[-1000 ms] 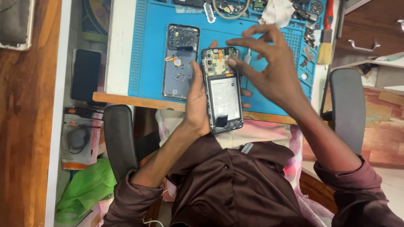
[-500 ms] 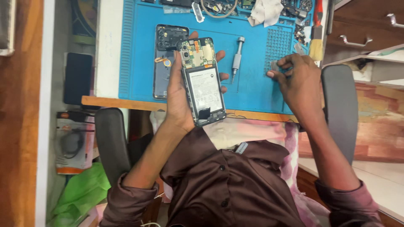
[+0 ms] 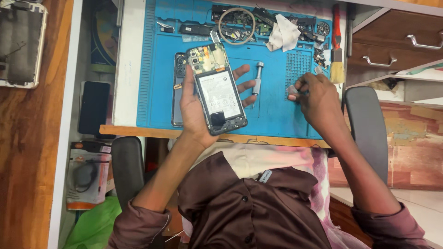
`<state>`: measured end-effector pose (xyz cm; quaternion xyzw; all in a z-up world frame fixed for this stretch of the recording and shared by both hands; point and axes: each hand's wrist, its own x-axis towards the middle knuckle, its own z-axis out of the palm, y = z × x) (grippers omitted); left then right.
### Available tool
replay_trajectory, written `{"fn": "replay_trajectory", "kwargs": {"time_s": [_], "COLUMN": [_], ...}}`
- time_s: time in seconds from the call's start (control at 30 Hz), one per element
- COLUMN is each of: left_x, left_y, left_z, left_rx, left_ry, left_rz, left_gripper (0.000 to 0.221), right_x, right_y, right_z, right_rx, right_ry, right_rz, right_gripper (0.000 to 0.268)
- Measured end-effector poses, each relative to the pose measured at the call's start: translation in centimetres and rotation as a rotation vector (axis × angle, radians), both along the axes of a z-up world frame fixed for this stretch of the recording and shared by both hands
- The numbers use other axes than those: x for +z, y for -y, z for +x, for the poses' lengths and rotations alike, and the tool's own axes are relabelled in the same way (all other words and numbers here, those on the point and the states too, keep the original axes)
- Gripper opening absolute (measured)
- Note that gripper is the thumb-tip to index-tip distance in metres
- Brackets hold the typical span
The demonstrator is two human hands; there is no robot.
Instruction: The person works on the internal components of a mobile phone, using a screwdriver to remove or install parts while the device is open on a workbench.
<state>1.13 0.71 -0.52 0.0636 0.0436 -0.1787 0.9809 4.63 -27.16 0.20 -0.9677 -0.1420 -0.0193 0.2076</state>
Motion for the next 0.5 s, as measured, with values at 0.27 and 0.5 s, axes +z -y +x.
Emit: {"fn": "replay_trajectory", "kwargs": {"time_s": [0.27, 0.5], "left_x": [0.4, 0.2], "left_y": [-0.2, -0.5], "left_z": [-0.4, -1.1], "left_rx": [0.121, 0.261], "left_ry": [0.240, 0.212], "left_rz": [0.263, 0.267], "left_gripper": [0.066, 0.057], "right_x": [4.0, 4.1], "right_y": [-4.1, -9.9], "right_z": [-1.6, -6.7], "right_rx": [-0.023, -0.054], "right_ry": [-0.217, -0.462], "right_rz": [0.298, 0.997], "right_gripper": [0.016, 0.029]}}
